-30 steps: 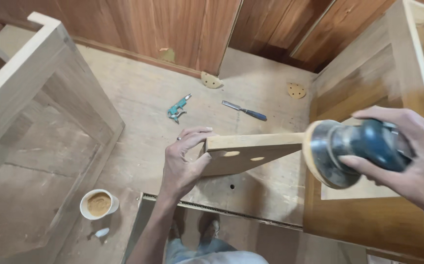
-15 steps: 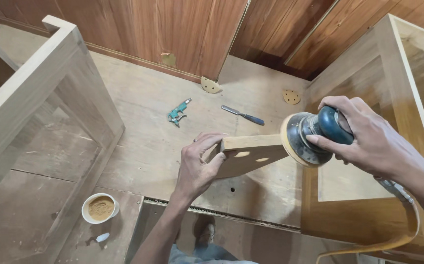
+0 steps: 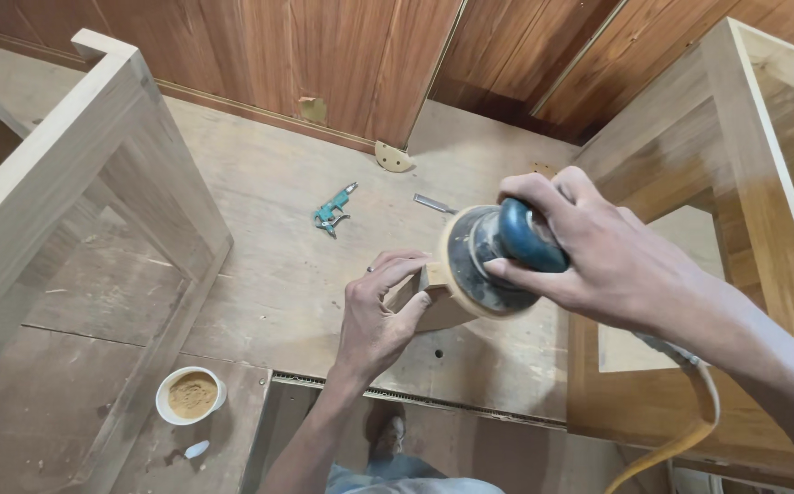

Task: The person sands the surface and edges of a wooden board using a power sander, turning the board over and holding it in different orientations to reach all sides.

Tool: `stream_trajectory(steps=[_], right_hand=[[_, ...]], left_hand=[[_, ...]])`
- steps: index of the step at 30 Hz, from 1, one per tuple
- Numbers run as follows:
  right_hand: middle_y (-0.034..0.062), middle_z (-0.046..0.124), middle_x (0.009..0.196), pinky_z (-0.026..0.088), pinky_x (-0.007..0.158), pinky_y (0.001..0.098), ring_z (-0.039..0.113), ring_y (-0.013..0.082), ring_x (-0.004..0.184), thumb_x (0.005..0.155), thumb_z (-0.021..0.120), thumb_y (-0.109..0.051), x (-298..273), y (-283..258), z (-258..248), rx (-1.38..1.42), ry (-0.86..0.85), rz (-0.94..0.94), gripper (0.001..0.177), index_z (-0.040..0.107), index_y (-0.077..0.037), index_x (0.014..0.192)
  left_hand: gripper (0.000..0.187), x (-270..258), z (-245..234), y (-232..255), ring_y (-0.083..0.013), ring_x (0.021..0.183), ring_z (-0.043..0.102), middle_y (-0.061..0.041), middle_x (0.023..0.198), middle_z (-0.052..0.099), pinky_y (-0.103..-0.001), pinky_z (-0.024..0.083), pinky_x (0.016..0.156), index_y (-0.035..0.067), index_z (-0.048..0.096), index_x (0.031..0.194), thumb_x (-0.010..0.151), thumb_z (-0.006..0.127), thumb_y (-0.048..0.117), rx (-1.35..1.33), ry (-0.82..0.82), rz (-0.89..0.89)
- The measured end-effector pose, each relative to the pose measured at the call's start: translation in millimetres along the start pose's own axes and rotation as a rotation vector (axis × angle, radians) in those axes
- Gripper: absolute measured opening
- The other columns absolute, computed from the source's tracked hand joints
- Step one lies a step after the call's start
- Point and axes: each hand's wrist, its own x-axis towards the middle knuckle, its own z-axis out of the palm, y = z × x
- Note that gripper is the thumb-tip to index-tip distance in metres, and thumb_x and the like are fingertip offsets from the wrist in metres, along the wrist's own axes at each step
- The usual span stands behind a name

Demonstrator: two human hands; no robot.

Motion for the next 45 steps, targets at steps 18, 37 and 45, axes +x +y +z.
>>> stream_trajectory(steps=[18,37,45], right_hand=[[0.0124,0.051,0.126,0.067,0.071,0.045,0.072,0.0334,0.055,0.089,0.066,-0.047,-0.6,49.3,-18.9,0.052,-0.031,0.364,0.061,0.039,-0.035,0.142],[0.0024,0.043,0.127,0.066,0.076,0.0504,0.072,0.0342,0.088,0.086,0.069,-0.058,0.3,-0.3,-1.2,-0.082,-0.118,-0.083,0.072,0.031,-0.041,0.144],[0.0029,0.046,0.132,0.065,0.086,0.0549,0.074,0.0361,0.094,0.081,0.071,-0.06,2.1,13.5,-2.6,-0.075,-0.089,-0.012,0.075,0.033,-0.04,0.142]], left_hand=[[0.031,5.8,-0.2,-6.4,-0.0205,0.109,0.071,-0.011,0.109,0.076,-0.032,0.057,0.096,0.006,0.076,0.107,0.077,0.068,0.005,0.025,0.012,-0.018],[0.022,4.6,-3.5,0.1,-0.0213,0.105,0.069,-0.009,0.101,0.078,-0.035,0.057,0.092,0.004,0.076,0.103,0.082,0.069,0.004,0.02,0.003,0.047],[0.035,8.7,-4.0,-3.9,-0.0221,0.108,0.069,-0.009,0.106,0.078,-0.035,0.059,0.094,0.003,0.075,0.111,0.077,0.065,0.001,0.013,-0.017,0.024]])
